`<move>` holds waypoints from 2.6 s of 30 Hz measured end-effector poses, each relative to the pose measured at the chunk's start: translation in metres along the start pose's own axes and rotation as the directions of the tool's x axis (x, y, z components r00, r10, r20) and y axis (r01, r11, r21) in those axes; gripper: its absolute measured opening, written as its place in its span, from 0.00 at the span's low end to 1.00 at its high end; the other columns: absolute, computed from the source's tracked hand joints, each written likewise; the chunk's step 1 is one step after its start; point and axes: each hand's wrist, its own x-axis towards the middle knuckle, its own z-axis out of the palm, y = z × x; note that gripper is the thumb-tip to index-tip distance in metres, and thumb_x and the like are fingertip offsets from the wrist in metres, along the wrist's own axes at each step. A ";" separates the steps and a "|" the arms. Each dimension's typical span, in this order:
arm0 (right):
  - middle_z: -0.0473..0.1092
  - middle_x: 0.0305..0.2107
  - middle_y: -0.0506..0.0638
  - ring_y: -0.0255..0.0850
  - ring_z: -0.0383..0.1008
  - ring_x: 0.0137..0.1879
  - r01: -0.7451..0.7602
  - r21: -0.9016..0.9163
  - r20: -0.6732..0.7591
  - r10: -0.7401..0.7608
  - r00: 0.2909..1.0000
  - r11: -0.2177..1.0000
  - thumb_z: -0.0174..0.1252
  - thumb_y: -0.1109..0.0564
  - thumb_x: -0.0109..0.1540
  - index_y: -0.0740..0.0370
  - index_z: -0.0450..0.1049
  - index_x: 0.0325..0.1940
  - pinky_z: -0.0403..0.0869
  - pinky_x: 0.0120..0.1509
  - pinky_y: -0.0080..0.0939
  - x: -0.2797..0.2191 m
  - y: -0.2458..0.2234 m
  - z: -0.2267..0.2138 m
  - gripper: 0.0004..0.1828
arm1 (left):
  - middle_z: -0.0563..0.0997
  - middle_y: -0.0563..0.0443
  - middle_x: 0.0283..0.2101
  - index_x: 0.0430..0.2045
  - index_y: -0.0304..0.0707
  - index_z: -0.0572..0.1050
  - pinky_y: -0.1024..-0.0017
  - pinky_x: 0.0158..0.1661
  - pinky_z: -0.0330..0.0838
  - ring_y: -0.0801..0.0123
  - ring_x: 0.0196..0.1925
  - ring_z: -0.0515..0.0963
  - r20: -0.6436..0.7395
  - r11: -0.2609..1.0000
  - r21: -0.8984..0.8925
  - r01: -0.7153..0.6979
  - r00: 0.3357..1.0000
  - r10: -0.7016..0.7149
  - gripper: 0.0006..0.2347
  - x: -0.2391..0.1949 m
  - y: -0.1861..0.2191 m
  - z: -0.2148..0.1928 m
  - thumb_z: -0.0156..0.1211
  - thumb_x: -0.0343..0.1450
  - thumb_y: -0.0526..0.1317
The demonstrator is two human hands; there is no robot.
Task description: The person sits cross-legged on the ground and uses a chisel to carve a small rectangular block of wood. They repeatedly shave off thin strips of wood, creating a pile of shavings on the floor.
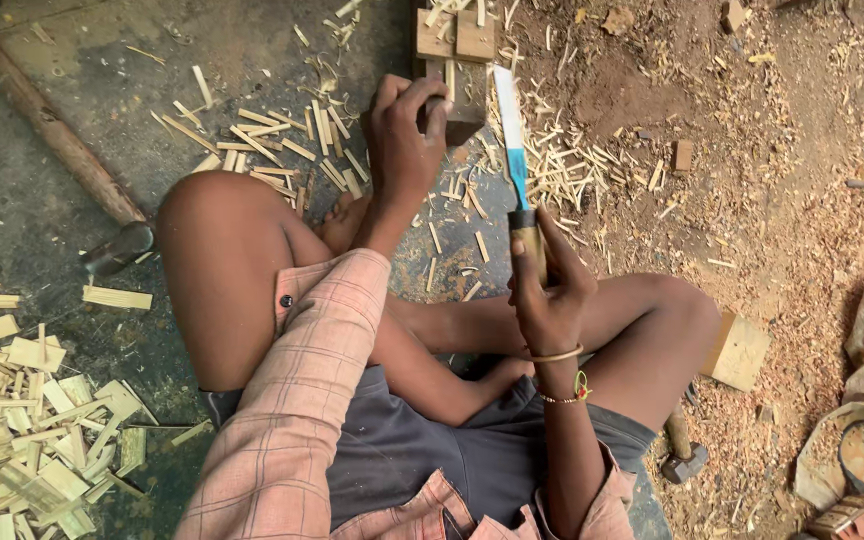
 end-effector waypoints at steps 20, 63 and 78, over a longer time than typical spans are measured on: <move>0.79 0.28 0.58 0.39 0.78 0.27 0.091 -0.470 0.132 -0.032 0.991 0.878 0.65 0.56 0.64 0.59 0.77 0.63 0.73 0.35 0.39 0.006 -0.025 -0.011 0.23 | 0.70 0.51 0.42 0.32 0.41 0.74 0.58 0.50 0.63 0.59 0.47 0.73 -0.088 0.988 0.150 -0.038 0.995 0.052 0.05 -0.012 -0.011 0.025 0.65 0.70 0.33; 0.81 0.40 0.53 0.31 0.75 0.37 0.089 -0.293 0.018 -0.088 0.996 0.952 0.65 0.59 0.64 0.64 0.75 0.65 0.73 0.39 0.33 -0.006 -0.008 -0.002 0.24 | 0.67 0.47 0.42 0.35 0.42 0.68 0.56 0.45 0.59 0.55 0.44 0.71 -0.140 0.990 0.141 0.013 0.990 0.007 0.08 -0.022 -0.013 0.030 0.62 0.68 0.33; 0.79 0.25 0.62 0.39 0.71 0.26 -0.045 -0.657 0.139 0.180 0.974 0.753 0.67 0.58 0.63 0.61 0.75 0.68 0.69 0.32 0.39 0.015 -0.059 -0.006 0.28 | 0.67 0.49 0.41 0.34 0.41 0.67 0.57 0.46 0.59 0.57 0.44 0.71 -0.137 0.997 0.077 -0.004 0.990 0.015 0.09 -0.012 -0.007 0.026 0.61 0.69 0.31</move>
